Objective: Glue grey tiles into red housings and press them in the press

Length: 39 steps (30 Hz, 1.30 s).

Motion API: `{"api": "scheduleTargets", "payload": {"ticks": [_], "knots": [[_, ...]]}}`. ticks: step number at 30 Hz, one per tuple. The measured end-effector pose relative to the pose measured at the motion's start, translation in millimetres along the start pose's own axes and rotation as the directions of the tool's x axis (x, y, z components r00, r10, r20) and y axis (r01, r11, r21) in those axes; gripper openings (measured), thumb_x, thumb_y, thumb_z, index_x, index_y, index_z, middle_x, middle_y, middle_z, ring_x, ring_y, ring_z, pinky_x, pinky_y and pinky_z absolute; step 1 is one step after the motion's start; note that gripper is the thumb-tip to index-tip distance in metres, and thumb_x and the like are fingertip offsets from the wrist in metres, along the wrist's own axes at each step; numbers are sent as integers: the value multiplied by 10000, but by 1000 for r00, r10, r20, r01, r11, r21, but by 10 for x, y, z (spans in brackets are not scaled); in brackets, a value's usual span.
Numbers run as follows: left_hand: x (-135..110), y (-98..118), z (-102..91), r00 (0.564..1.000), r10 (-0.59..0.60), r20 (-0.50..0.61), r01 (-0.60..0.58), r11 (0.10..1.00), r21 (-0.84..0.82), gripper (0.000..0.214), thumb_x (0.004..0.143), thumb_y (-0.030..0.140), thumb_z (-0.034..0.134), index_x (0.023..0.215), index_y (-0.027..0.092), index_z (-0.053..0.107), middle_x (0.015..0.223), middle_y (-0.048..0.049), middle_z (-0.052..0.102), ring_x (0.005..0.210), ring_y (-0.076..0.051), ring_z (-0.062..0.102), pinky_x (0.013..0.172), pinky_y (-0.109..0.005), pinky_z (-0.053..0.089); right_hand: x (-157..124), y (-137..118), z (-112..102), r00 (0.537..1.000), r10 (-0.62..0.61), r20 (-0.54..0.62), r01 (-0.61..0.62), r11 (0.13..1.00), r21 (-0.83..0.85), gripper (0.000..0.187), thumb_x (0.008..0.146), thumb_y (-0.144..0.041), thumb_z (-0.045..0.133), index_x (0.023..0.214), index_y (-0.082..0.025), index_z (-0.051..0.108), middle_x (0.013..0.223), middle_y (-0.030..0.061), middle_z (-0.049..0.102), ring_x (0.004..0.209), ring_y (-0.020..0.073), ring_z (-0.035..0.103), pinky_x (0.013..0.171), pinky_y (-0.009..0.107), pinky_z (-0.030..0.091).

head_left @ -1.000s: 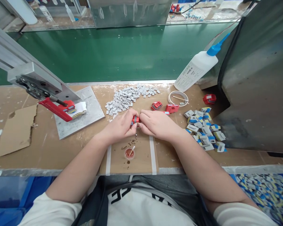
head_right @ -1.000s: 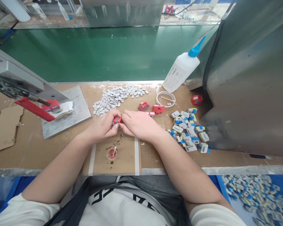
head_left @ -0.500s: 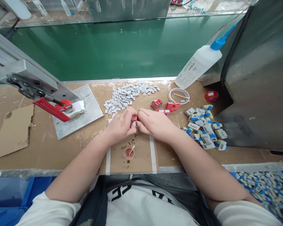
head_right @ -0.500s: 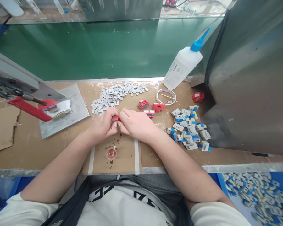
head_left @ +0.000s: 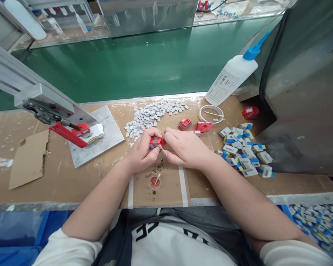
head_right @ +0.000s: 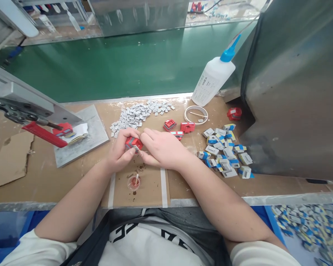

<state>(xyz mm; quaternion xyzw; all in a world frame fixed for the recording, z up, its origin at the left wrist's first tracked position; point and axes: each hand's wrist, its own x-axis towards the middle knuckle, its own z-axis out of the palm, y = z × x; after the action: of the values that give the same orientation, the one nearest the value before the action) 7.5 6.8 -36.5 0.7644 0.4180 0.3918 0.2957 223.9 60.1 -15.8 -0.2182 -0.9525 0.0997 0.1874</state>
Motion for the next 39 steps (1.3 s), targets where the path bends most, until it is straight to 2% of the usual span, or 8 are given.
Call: {"api": "scheduleTargets", "payload": {"ticks": [7,14,19,26,32,35,37,39], "knots": [[35,-71,16,989,144,-41,-150,966,-210,229,1029,376,535,1207,238,493,1145,-67,581,960,-196,569,876,-354,489,-24,-52,19,996,-35,-81,31,998,-50,264,1053,-412,480,1058,-164,571,956,90,626,796,225,537,651,327,336],[80,-29,58,999,18,-45,-40,828,-559,387,919,447,744,1149,236,515,1114,-52,556,934,-173,563,799,-297,495,1,-60,-73,986,-29,-167,31,999,12,396,1065,-529,466,1064,-161,611,948,81,643,780,204,556,641,315,347],[120,-3,68,990,-140,-18,99,778,-620,424,847,220,845,1106,240,510,1070,-14,589,774,-89,558,688,-210,473,-418,61,-602,887,351,-301,-322,936,141,377,1133,-428,381,1078,-191,669,927,41,671,800,173,617,718,298,418],[142,154,22,991,-121,-56,77,861,-503,431,795,243,896,1144,191,648,1125,-73,707,918,-141,657,787,-236,550,-1472,148,-757,830,558,-23,-539,790,-290,241,994,-408,684,1068,-186,743,1100,112,694,1014,282,644,811,358,457],[36,512,-30,993,-85,-82,54,945,-322,473,824,297,882,1247,208,688,1212,-93,740,1049,-180,711,902,-281,585,-1381,99,-479,843,528,101,-427,771,-472,185,989,-291,655,1028,-130,737,1116,180,674,1083,344,605,911,428,440],[-149,783,-57,992,-112,-59,96,970,-224,483,861,318,844,1302,214,676,1209,-96,749,1050,-187,729,906,-287,598,-1302,83,-486,864,503,23,-478,833,-278,194,1012,-261,601,1023,-118,732,1130,195,683,1113,344,604,959,459,447],[-308,955,-54,986,-154,-59,145,979,-144,517,876,330,820,1351,215,650,1200,-99,758,1030,-190,741,888,-291,606,-1251,31,-480,851,519,-81,-506,852,135,251,1043,-334,571,1084,-144,730,1145,164,695,1082,294,623,963,441,476],[-468,1093,-29,977,-199,-73,192,977,-88,533,873,348,815,1352,209,628,1170,-96,771,990,-191,751,847,-288,612,-1169,-91,-431,805,585,-100,-393,652,648,349,1049,-473,566,1130,-179,738,1069,110,709,938,227,643,859,385,529]]}}
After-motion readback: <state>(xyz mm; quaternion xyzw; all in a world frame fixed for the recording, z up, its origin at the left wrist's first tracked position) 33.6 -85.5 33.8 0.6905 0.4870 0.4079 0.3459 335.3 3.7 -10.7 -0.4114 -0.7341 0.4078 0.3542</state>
